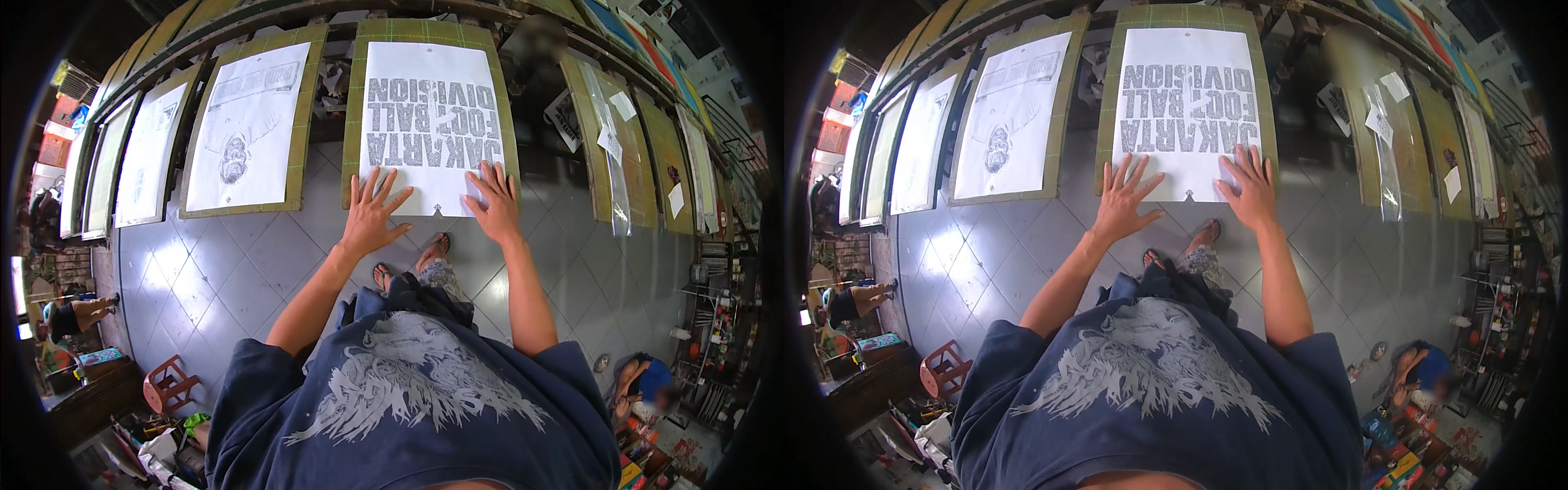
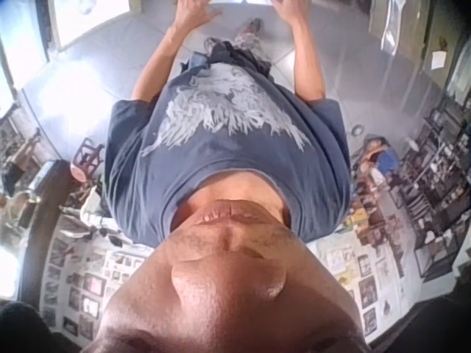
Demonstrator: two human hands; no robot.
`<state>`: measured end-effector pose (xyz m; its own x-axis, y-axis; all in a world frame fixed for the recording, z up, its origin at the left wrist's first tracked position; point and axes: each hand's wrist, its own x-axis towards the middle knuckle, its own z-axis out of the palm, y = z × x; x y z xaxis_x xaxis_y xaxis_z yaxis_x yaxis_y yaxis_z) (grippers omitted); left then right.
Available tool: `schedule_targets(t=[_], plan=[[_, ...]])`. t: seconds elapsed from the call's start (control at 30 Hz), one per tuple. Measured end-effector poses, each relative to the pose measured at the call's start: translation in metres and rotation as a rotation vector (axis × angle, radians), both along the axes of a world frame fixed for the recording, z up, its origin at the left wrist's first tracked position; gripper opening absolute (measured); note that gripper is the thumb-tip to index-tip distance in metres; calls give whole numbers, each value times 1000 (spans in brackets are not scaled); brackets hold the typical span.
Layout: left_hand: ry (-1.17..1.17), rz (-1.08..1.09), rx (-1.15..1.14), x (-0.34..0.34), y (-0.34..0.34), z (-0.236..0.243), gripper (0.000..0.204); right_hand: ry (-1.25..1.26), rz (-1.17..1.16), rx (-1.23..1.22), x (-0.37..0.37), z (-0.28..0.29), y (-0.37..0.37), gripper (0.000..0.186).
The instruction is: The person prepares screen printing frames by applying tape to the edges and securing stencils. They use scissors to cut tape and place paper stencils onto the frames, smoothing them down. The person then lifts and positions the frames on a workbench.
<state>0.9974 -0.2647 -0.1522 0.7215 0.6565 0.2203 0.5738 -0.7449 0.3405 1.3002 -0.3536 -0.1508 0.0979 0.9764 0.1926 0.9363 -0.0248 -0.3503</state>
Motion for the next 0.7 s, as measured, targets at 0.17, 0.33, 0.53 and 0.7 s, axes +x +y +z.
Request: schedule_targets(t=[0.17, 0.33, 0.53, 0.7], plan=[[6, -2, 3, -1, 0, 0, 80, 8, 3, 10, 1, -2, 1, 52], [15, -6, -5, -2, 0, 1, 80, -5, 9, 21, 2, -3, 1, 51], [18, -4, -4, -1, 0, 1, 80, -2, 8, 14, 1, -2, 1, 52], [34, -6, -8, -1, 0, 2, 81, -1, 7, 10, 1, -2, 1, 52]])
